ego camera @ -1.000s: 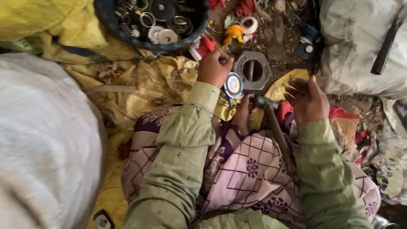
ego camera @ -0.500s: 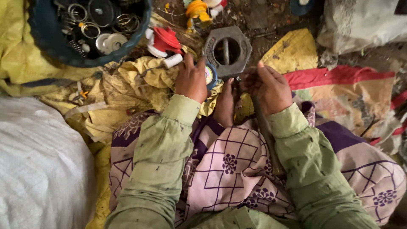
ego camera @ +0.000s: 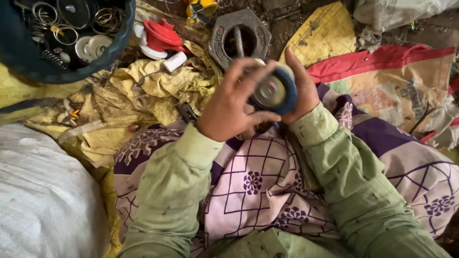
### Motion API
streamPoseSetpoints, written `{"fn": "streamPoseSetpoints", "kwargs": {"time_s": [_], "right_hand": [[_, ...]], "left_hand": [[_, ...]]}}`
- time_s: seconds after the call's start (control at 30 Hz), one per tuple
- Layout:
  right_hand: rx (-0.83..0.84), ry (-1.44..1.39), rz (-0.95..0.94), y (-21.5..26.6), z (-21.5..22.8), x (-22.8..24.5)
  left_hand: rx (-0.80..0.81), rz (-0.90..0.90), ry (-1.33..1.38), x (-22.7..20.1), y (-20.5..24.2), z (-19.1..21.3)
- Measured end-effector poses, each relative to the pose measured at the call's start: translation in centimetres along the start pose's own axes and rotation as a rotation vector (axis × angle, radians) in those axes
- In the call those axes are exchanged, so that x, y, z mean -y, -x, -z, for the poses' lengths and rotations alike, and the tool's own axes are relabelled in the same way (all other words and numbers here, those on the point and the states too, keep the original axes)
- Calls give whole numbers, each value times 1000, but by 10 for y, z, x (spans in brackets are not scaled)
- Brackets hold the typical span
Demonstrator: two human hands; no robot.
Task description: The person sits on the floor and uses a hammer to tap a small blue and white mechanical part into a metal jig. They repeatedly adjust the part and strike it to secure it in place.
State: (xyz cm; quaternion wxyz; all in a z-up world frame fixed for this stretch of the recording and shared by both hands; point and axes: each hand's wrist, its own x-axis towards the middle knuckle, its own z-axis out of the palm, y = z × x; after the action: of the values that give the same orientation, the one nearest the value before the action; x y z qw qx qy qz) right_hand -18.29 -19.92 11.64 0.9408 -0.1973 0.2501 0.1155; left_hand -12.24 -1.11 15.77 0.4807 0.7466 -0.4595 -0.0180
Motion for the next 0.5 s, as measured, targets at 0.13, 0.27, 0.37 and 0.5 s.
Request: {"fn": "streamPoseSetpoints", "kwargs": {"time_s": [0.13, 0.27, 0.37, 0.5], "right_hand": [[13, -128, -115, -4, 19, 2], [86, -158, -115, -6, 25, 1], [27, -140, -67, -6, 22, -5], [2, -151, -34, -5, 21, -8]], "left_hand": [[18, -36, -45, -5, 5, 6], [-72, 36, -26, -5, 9, 8], [-121, 19, -60, -5, 10, 3], [-177, 126, 10, -8, 8, 0]]}}
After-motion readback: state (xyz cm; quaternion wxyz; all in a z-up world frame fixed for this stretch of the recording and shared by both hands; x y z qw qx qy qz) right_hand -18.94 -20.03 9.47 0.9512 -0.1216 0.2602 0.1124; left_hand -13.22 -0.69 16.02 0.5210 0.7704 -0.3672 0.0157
